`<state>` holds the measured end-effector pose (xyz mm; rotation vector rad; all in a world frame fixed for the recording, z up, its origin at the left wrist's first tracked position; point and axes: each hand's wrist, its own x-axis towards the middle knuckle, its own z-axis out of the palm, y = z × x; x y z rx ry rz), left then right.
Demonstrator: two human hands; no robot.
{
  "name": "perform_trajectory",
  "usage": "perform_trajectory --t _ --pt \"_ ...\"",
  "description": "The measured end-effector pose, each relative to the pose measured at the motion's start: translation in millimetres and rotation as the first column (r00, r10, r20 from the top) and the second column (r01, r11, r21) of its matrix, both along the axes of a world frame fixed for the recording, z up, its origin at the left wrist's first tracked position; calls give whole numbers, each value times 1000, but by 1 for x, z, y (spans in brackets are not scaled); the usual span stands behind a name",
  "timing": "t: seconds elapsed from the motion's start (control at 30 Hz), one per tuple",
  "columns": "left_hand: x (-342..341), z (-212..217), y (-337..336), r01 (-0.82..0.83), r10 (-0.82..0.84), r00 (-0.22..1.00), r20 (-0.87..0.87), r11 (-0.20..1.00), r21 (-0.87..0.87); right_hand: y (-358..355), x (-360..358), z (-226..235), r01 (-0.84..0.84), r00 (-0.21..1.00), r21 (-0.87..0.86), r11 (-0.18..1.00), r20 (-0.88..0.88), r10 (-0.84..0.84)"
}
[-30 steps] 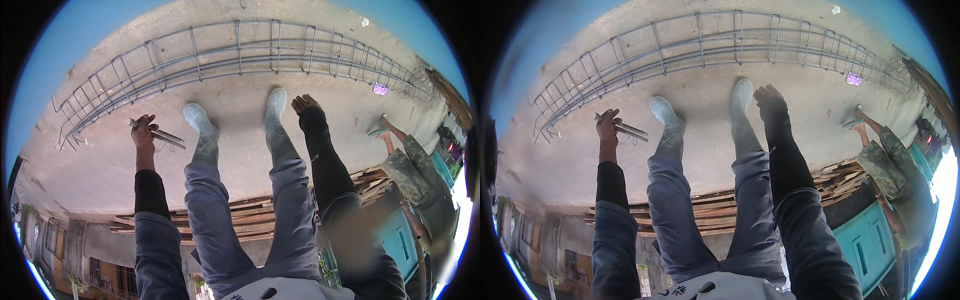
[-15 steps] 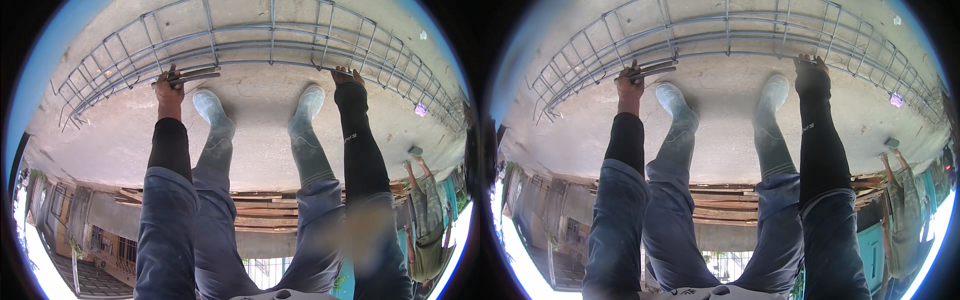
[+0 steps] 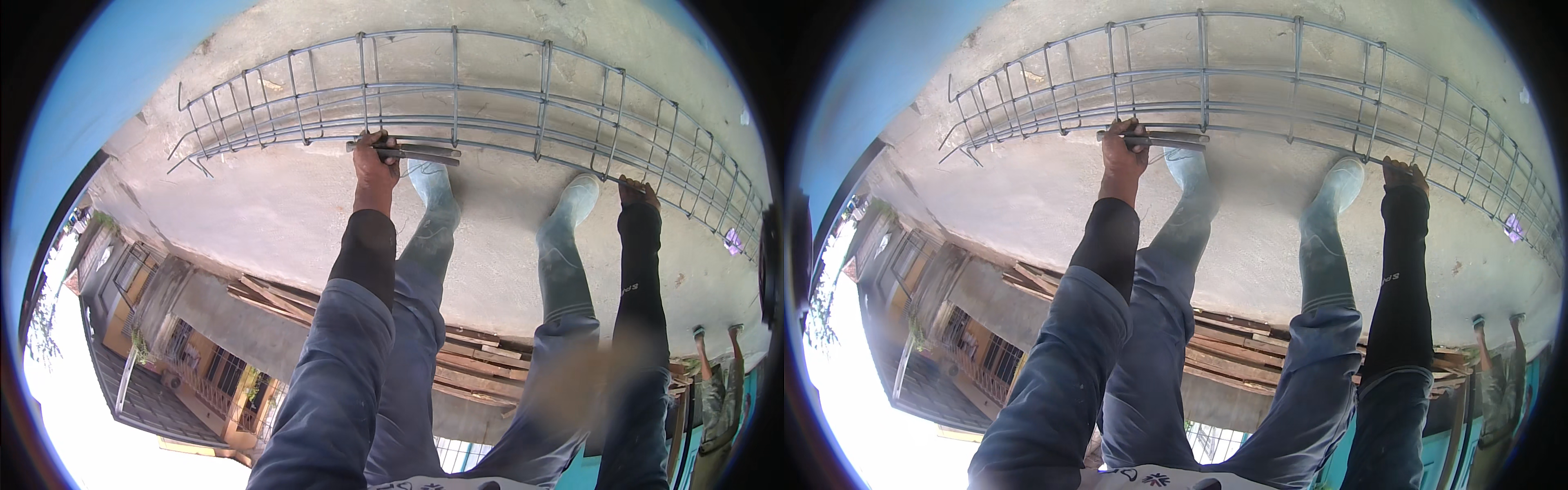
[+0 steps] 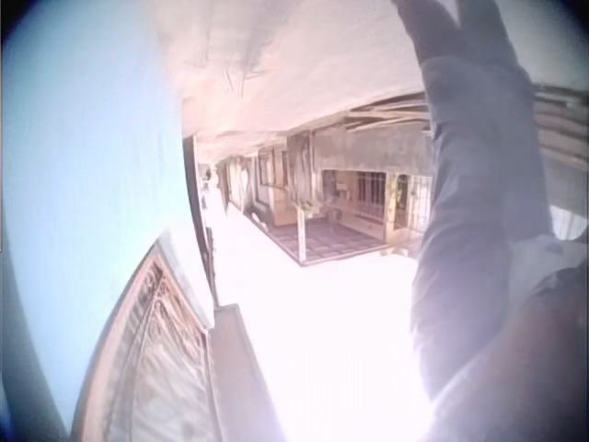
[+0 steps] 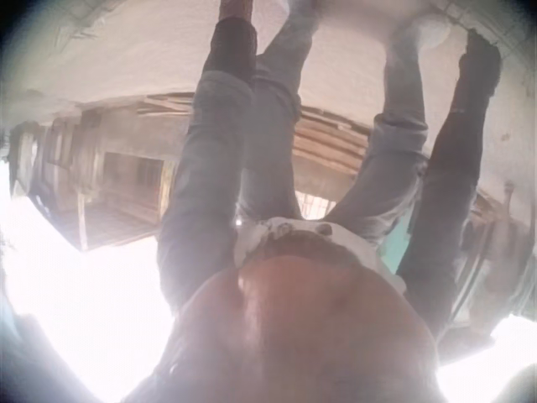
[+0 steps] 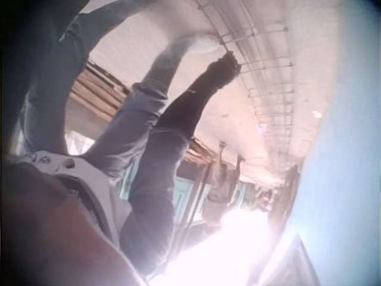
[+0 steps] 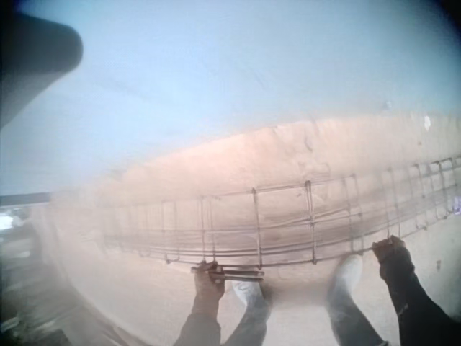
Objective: The person ties a long rebar cage on a concrete floor using wire and pliers. They move along the cage, securing intersections with wire ties, and occasionally adjust the cage position. Another person is visible nearby at times.
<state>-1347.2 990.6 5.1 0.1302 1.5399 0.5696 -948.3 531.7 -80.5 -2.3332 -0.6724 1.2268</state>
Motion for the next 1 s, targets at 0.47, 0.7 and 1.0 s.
perform_trajectory --t 0.47,0.7,1.0 --pt "34 67 13 38 -44 988 -147 998 -46 117 24 116 951 -308 -206 -231 -548 -778" --pt "21 56 18 119 -136 963 -233 989 -86 115 10 108 994 63 -46 98 -491 -869" --pt "26 47 46 434 -505 787 -354 861 -264 153 16 134 958 -274 -191 -214 -388 -880"
